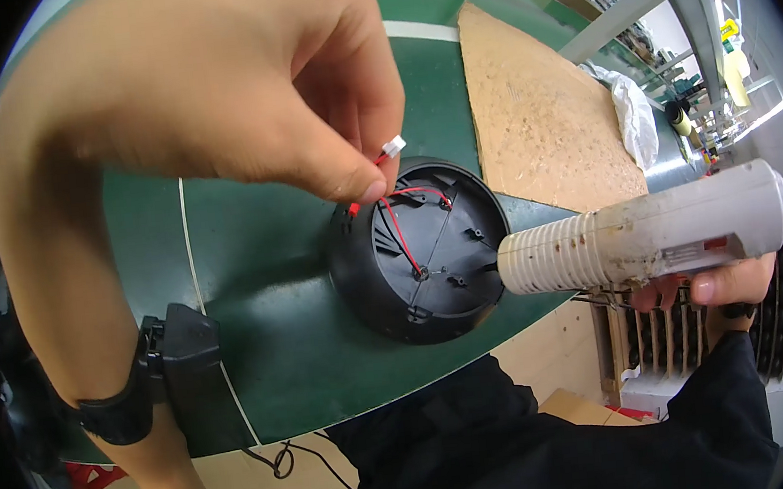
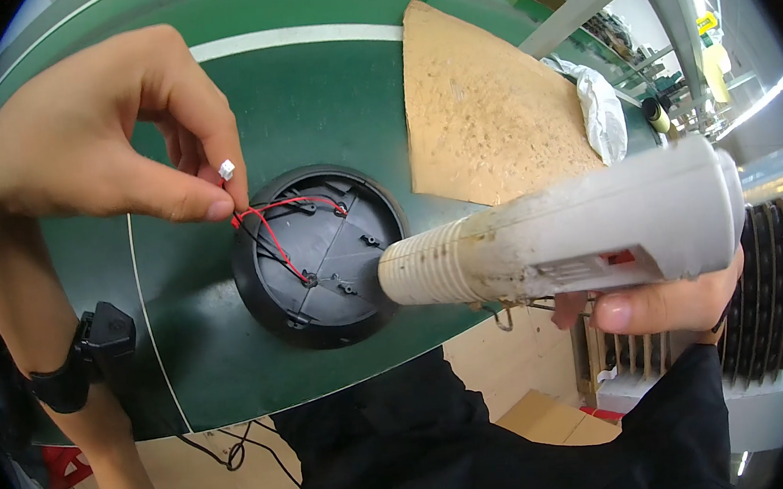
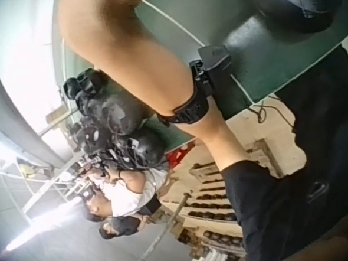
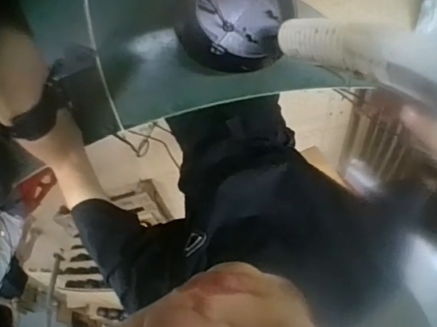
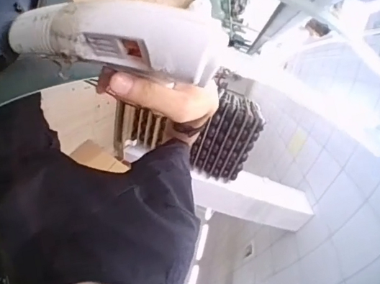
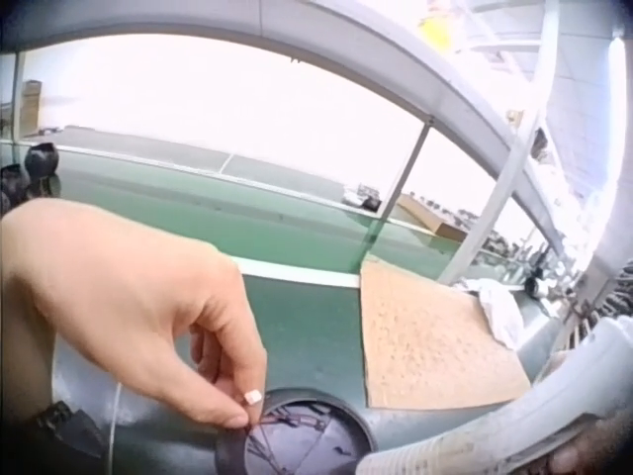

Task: Applying hot glue to wires inside a circular plastic housing component at an assembly station.

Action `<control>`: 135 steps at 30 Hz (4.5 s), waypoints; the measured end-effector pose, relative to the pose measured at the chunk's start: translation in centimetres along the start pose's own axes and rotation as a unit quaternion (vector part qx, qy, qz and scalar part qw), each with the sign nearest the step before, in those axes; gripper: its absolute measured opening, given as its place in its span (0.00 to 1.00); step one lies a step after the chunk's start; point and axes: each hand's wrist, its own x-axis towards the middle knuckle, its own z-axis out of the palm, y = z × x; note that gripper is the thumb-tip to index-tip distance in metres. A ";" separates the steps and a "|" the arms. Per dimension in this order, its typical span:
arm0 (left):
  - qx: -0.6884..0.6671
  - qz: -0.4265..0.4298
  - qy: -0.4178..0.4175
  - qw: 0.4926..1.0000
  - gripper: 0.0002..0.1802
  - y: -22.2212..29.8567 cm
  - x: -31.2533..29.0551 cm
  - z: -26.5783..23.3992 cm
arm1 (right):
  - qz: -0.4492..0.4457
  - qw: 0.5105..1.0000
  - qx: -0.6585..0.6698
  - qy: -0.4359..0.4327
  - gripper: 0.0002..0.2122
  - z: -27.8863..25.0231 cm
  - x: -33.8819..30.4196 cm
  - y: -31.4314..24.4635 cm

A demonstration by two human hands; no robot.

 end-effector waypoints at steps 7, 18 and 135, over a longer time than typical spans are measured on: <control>0.122 -0.047 -0.073 0.989 0.37 0.3 1.8 -0.9 | -0.054 0.997 0.040 -0.041 0.23 -3.8 0.3 2.2; 0.280 -0.102 -0.037 0.954 0.65 2.9 2.2 9.4 | -0.015 0.865 -0.479 0.147 0.26 -16.9 13.6 18.5; 0.149 -0.248 0.201 0.936 0.79 -9.0 2.2 -0.3 | -0.249 0.881 -0.384 0.120 0.10 7.2 0.7 18.3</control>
